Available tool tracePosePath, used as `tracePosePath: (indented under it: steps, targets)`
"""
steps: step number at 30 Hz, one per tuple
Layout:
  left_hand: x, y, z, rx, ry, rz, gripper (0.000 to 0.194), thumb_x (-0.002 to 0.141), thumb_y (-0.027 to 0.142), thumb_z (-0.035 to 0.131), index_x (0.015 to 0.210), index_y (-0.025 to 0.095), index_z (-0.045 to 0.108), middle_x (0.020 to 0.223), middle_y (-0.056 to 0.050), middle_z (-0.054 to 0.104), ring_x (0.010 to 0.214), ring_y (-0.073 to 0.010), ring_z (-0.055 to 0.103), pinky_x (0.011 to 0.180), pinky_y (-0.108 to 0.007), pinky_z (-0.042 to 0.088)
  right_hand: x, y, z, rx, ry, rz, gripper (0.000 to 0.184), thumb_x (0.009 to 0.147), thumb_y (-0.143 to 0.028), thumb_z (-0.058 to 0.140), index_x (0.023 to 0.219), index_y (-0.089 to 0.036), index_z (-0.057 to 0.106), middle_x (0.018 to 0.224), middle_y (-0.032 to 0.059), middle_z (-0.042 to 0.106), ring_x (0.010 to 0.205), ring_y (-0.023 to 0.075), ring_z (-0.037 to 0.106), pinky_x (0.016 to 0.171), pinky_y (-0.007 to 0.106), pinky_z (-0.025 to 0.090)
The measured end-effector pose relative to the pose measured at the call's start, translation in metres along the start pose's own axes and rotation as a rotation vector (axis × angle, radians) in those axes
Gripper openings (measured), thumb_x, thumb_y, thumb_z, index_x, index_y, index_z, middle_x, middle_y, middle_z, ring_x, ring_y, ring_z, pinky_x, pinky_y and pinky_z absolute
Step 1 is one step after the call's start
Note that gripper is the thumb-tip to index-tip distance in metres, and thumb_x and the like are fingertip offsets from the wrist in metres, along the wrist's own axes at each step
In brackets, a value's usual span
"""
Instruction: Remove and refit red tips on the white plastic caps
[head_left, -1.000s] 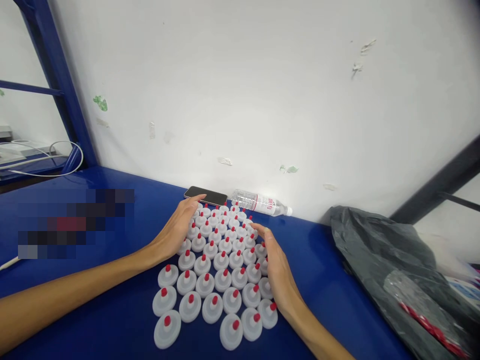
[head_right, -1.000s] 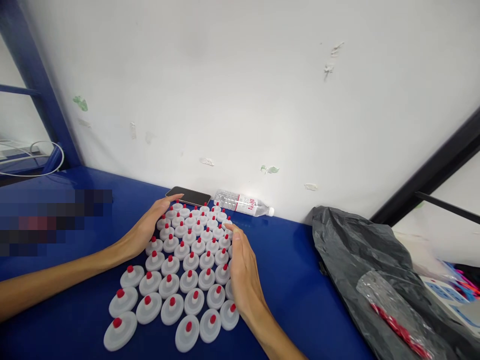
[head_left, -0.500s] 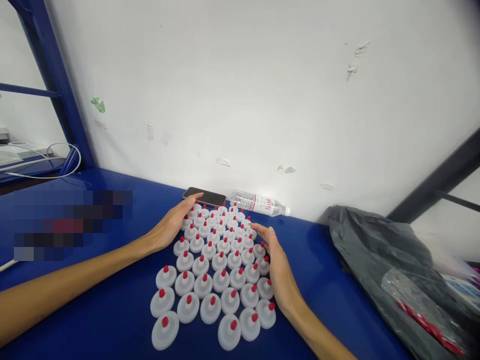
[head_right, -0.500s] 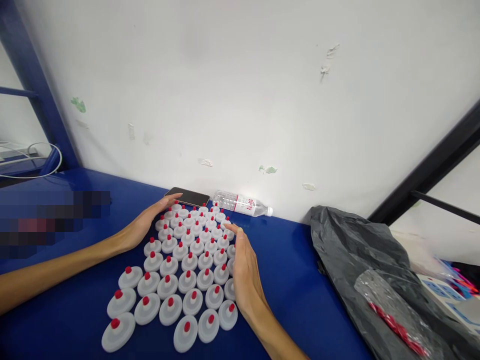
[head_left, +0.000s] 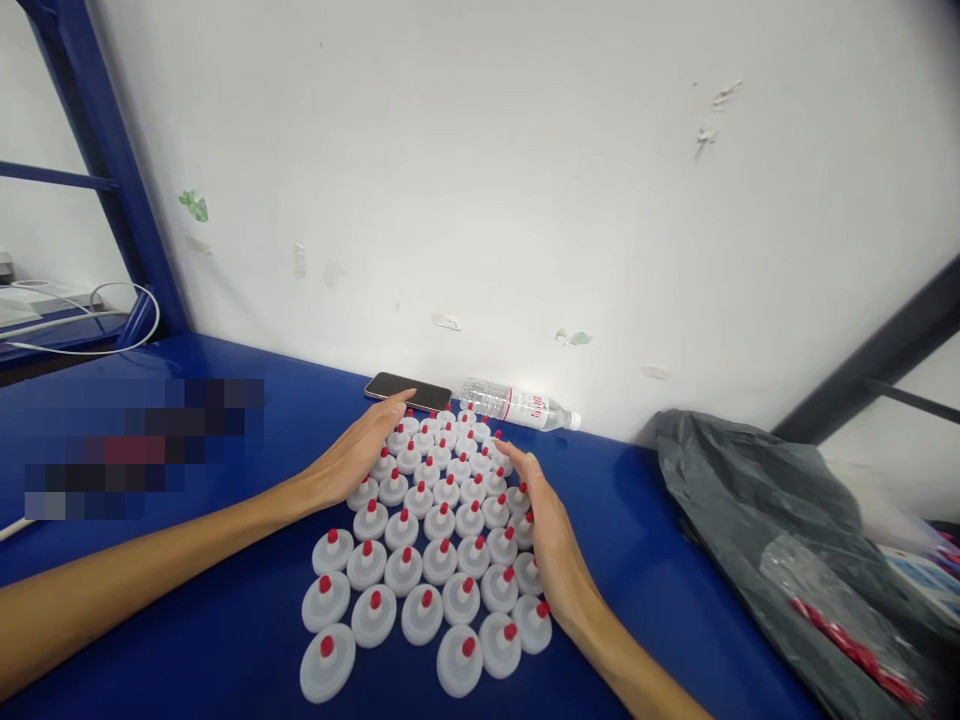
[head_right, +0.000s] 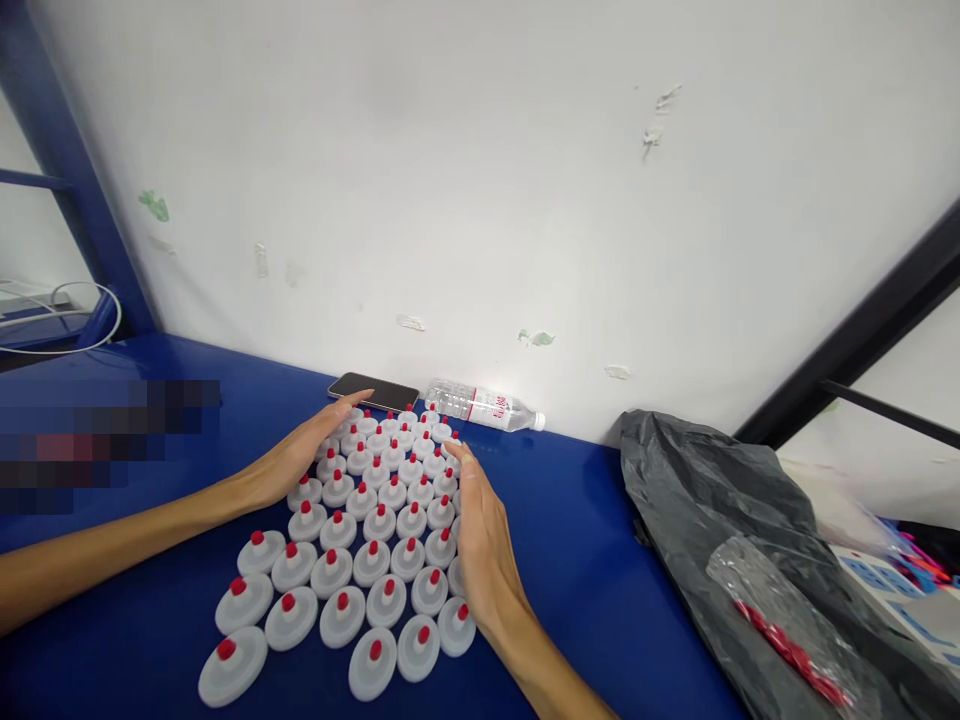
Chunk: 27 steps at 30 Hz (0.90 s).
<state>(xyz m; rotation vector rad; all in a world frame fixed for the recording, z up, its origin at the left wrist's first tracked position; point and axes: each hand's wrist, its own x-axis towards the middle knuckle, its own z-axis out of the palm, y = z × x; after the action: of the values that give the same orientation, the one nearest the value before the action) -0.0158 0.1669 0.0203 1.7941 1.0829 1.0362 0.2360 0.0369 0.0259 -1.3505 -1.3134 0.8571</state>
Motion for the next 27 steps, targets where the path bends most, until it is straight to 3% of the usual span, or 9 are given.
tracePosePath:
  steps: [7,17,22,27]
  targets:
    - [0.000,0.003,0.007,-0.074,0.065,0.016,0.059,0.109,0.064,0.053,0.155,0.027,0.058,0.172,-0.013,0.047,0.160,-0.0366,0.040,0.133,-0.067,0.022,0.001,0.002,0.000,-0.017,0.017,-0.028,0.072,0.104,-0.085,0.030,0.151,-0.042,0.065,0.168,-0.0029,0.054,0.162,0.0293,0.039,0.137,0.057,0.021]
    - [-0.005,0.011,0.007,-0.009,0.059,0.032,0.076,0.106,0.077,0.041,0.161,0.025,0.053,0.174,-0.014,0.045,0.164,-0.0351,0.034,0.136,-0.065,0.014,-0.001,0.000,0.001,-0.024,0.006,-0.043,0.070,0.106,-0.081,0.030,0.151,-0.040,0.064,0.168,-0.0028,0.054,0.161,0.0271,0.040,0.137,0.054,0.022]
    - [-0.003,0.008,0.003,0.006,0.058,0.011,0.079,0.104,0.081,0.032,0.162,0.033,0.054,0.175,-0.004,0.047,0.165,-0.0324,0.034,0.138,-0.053,0.018,0.001,0.002,0.000,0.010,0.017,-0.020,0.070,0.107,-0.081,0.030,0.151,-0.039,0.065,0.169,-0.0021,0.053,0.162,0.0287,0.039,0.137,0.056,0.021]
    - [-0.002,0.000,-0.002,-0.033,0.088,0.014,0.081,0.106,0.079,0.032,0.163,0.025,0.052,0.175,-0.011,0.045,0.166,-0.0339,0.032,0.137,-0.061,0.015,0.005,0.006,-0.006,0.031,0.036,-0.011,0.071,0.105,-0.083,0.032,0.151,-0.040,0.064,0.168,-0.0029,0.054,0.164,0.0276,0.037,0.137,0.050,0.021]
